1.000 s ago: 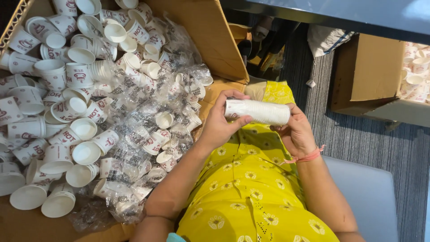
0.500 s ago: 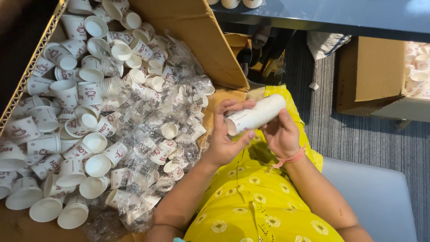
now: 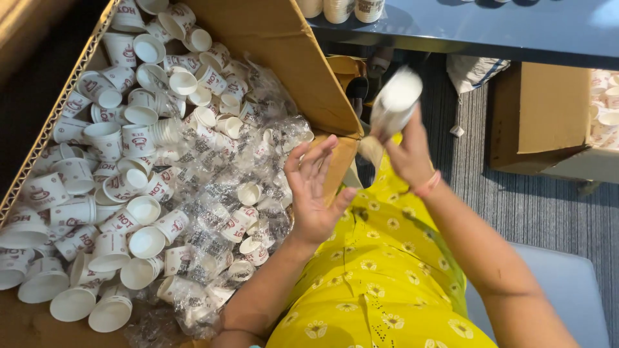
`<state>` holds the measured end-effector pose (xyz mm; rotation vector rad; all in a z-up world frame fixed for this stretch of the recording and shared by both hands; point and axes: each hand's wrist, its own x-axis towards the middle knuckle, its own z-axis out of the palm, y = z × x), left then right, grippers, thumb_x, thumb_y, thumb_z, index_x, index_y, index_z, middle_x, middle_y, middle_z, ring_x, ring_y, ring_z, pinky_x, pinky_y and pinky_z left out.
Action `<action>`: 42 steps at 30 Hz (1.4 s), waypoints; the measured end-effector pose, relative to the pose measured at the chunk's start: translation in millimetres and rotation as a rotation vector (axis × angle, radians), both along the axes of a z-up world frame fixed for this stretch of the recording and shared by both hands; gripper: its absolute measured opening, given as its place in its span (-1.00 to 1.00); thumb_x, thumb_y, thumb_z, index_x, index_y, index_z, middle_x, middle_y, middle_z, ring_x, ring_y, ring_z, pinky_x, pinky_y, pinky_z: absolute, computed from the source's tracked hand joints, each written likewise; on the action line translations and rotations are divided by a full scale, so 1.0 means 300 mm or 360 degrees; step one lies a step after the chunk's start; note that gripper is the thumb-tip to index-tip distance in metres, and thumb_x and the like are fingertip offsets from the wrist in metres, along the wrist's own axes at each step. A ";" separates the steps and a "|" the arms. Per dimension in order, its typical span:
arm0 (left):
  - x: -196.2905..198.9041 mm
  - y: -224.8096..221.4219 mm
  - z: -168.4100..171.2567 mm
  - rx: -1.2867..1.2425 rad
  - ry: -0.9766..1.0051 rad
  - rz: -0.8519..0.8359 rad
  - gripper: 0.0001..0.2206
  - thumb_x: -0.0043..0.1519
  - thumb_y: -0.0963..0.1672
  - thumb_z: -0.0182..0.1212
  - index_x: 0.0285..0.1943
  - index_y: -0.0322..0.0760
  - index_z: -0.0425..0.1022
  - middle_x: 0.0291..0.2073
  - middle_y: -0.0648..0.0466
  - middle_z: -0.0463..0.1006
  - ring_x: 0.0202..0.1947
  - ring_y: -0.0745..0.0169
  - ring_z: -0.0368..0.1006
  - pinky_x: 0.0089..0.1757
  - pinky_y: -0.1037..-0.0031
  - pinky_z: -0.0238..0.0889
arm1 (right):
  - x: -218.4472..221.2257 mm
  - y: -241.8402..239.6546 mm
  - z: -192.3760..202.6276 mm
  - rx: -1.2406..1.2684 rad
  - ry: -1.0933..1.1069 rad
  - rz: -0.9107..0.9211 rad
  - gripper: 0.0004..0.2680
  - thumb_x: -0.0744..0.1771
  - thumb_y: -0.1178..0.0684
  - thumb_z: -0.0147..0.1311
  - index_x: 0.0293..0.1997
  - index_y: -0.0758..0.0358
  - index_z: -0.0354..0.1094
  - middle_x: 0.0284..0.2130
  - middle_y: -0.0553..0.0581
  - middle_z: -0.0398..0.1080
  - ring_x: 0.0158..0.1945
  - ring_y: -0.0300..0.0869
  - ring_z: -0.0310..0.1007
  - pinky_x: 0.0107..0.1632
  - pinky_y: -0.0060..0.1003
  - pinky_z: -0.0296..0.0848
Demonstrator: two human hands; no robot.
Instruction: The recorder is packaging stacks of small paper cups into plastic sleeves.
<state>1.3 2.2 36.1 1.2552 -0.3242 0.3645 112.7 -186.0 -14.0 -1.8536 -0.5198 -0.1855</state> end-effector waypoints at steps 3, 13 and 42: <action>0.001 0.011 -0.048 -0.0087 0.0190 -0.0154 -0.34 0.34 -0.25 0.22 0.54 -0.21 -0.11 0.26 -0.16 0.38 0.36 0.05 0.33 0.43 0.22 0.10 | 0.270 -0.059 0.002 0.0317 -0.0195 -0.0280 -0.57 0.43 0.06 0.21 0.42 0.33 0.07 0.23 0.15 0.16 0.34 -0.07 0.33 0.39 -0.16 0.38; 0.034 0.049 -0.098 -0.0156 0.0462 -0.0366 -0.47 0.34 -0.26 0.12 0.48 -0.33 0.01 0.10 -0.12 0.47 0.17 0.13 0.44 0.23 0.30 0.27 | 0.619 -0.011 0.040 -0.0161 -0.0259 -0.0776 -0.60 0.35 0.06 0.30 0.32 0.27 0.26 0.05 0.19 0.44 0.12 -0.01 0.49 0.23 -0.13 0.44; 0.103 0.043 -0.190 0.0048 0.0786 -0.0152 -0.63 0.35 -0.23 0.08 0.35 -0.36 0.20 -0.05 -0.03 0.52 0.04 0.25 0.46 0.12 0.41 0.29 | 0.820 -0.544 -0.054 -0.0341 -0.0575 -0.1209 -0.51 0.23 0.22 0.27 0.27 0.27 0.09 0.08 0.29 0.35 0.19 0.11 0.41 0.26 -0.04 0.36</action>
